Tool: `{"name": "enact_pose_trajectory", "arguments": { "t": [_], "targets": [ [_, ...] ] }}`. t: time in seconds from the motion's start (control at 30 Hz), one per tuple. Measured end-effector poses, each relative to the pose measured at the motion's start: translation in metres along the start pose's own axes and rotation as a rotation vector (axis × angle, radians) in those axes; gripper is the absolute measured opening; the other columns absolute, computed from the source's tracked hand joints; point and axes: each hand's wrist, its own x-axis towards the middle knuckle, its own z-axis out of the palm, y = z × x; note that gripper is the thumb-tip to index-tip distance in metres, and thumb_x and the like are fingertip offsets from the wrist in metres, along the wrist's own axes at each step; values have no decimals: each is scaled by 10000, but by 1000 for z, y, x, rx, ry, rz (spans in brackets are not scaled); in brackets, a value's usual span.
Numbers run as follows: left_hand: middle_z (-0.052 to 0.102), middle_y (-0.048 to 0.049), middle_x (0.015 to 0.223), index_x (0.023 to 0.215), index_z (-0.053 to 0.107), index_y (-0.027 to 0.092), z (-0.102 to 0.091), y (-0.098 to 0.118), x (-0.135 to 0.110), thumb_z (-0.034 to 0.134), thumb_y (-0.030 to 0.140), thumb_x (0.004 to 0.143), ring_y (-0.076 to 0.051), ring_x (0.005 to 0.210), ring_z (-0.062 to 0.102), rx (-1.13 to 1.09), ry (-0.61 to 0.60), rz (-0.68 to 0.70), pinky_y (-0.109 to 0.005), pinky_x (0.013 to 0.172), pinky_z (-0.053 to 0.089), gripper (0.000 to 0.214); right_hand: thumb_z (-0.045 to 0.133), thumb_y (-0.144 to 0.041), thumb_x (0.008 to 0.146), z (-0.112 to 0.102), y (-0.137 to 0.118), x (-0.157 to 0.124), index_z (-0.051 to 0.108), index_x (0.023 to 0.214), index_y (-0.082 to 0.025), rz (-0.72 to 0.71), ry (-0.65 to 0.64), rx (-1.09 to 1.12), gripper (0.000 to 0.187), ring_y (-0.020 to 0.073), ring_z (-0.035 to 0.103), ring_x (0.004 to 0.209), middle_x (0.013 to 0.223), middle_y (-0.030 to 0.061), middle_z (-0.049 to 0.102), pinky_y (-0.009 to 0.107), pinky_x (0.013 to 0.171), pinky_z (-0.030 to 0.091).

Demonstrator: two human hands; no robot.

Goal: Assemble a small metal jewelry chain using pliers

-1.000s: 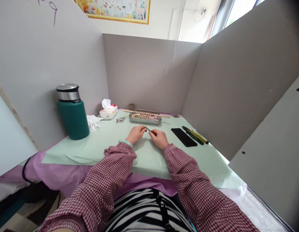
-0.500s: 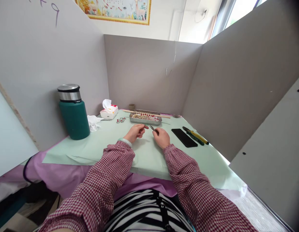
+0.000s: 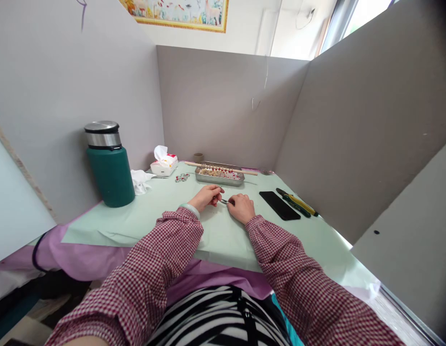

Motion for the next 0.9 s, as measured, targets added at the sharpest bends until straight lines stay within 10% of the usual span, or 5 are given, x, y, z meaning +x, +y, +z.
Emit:
{"name": "enact_pose_trajectory", "arguments": {
  "t": [0.37, 0.9],
  "targets": [
    [588, -16, 643, 793, 613, 102, -24, 14, 31, 572, 105, 785, -62, 451, 456, 104, 4, -125, -208, 462, 415, 42, 526, -344, 892, -7, 1, 67, 601, 1001, -146, -122, -292, -13, 239, 166, 600, 886, 1001, 53, 622, 366, 792, 494],
    [652, -46, 689, 768, 569, 106, -37, -7, 38, 575, 150, 755, -68, 447, 529, 93, 83, -144, -194, 453, 397, 47, 477, -226, 811, 2, -10, 41, 584, 848, -161, -245, -27, 137, 130, 192, 537, 865, 901, 74, 597, 279, 733, 377]
  ]
}}
